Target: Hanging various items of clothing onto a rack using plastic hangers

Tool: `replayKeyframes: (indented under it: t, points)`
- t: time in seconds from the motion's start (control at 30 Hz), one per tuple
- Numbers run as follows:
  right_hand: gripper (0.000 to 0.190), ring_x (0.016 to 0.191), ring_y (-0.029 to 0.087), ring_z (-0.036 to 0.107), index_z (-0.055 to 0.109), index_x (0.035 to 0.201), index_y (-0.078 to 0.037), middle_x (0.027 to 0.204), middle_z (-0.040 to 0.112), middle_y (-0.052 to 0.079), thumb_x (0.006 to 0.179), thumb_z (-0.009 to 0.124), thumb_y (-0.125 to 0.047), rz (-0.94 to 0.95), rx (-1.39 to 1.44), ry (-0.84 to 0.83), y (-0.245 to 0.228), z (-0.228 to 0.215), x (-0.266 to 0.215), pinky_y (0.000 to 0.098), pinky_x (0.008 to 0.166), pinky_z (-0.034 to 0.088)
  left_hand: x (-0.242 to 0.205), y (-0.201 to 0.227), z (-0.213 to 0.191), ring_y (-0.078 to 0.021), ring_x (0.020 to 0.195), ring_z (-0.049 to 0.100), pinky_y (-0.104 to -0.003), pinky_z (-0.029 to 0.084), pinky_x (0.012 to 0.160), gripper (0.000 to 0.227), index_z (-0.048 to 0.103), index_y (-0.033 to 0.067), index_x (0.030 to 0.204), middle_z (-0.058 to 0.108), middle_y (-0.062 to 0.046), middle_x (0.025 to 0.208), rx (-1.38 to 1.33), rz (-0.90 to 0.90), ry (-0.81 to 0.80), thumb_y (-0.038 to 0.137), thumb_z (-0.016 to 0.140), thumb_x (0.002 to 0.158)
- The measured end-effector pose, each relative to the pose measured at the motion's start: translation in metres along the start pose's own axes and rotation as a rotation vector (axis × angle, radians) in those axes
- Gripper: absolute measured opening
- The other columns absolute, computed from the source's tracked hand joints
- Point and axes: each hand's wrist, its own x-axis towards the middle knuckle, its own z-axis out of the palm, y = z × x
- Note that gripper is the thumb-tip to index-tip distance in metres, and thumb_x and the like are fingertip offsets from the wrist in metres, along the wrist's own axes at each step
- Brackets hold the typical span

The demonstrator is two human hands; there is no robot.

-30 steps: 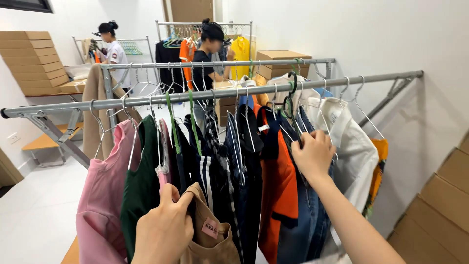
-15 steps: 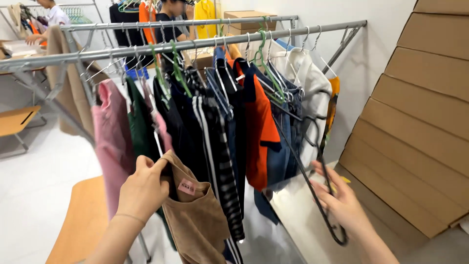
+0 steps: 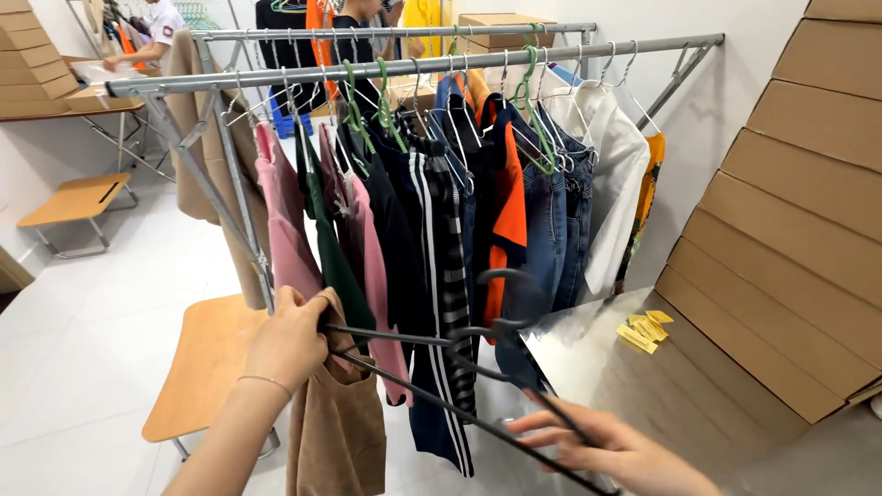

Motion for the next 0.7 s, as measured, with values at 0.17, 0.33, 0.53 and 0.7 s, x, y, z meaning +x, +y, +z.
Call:
replayKeyframes:
  t: [0.17,0.33,0.53,0.7]
  points:
    - [0.068,0.133,0.022,0.067,0.037,0.162,-0.027,0.146,0.070,0.012,0.099,0.064,-0.025,0.057,0.206,0.001,0.017,0.054,0.057,0.0355,0.102,0.062,-0.022,0.003,0.019,-0.0433,0.067,0.064,-0.057,0.058,0.063,0.029,0.061,0.0179,0.108,0.044,-0.010,0.113,0.072,0.149,0.168,0.004,0.053,0.083]
    - [0.073,0.131,0.024,0.068,0.034,0.164,-0.026,0.142,0.073,0.015,0.097,0.065,-0.022,0.052,0.394,0.003,0.065,0.074,0.103,0.0409,0.099,0.062,-0.092,0.075,-0.007,-0.0496,0.062,0.073,-0.061,0.057,0.050,0.067,0.037,0.0055,0.146,0.043,-0.015,0.124,0.097,0.233,0.176,0.011,0.061,0.085]
    - [0.058,0.143,0.034,0.056,0.038,0.159,-0.016,0.150,0.061,0.029,0.106,0.062,-0.015,-0.308,0.384,-0.287,0.037,0.044,0.094,0.0435,0.108,0.052,-0.113,0.054,-0.075,-0.0326,0.131,0.059,-0.042,0.046,0.109,0.051,0.064,0.0103,0.140,0.057,-0.016,0.143,-0.296,0.546,0.049,0.020,0.067,0.090]
    - [0.055,0.144,0.043,0.051,0.029,0.163,-0.016,0.151,0.051,0.038,0.115,0.057,-0.017,-0.314,0.456,-0.470,0.010,0.030,0.072,0.0542,0.108,0.054,-0.088,0.003,-0.069,-0.0274,0.078,0.067,-0.047,0.047,0.066,0.028,0.066,0.0206,0.107,0.070,0.000,0.090,0.224,0.647,0.374,0.046,0.054,0.107]
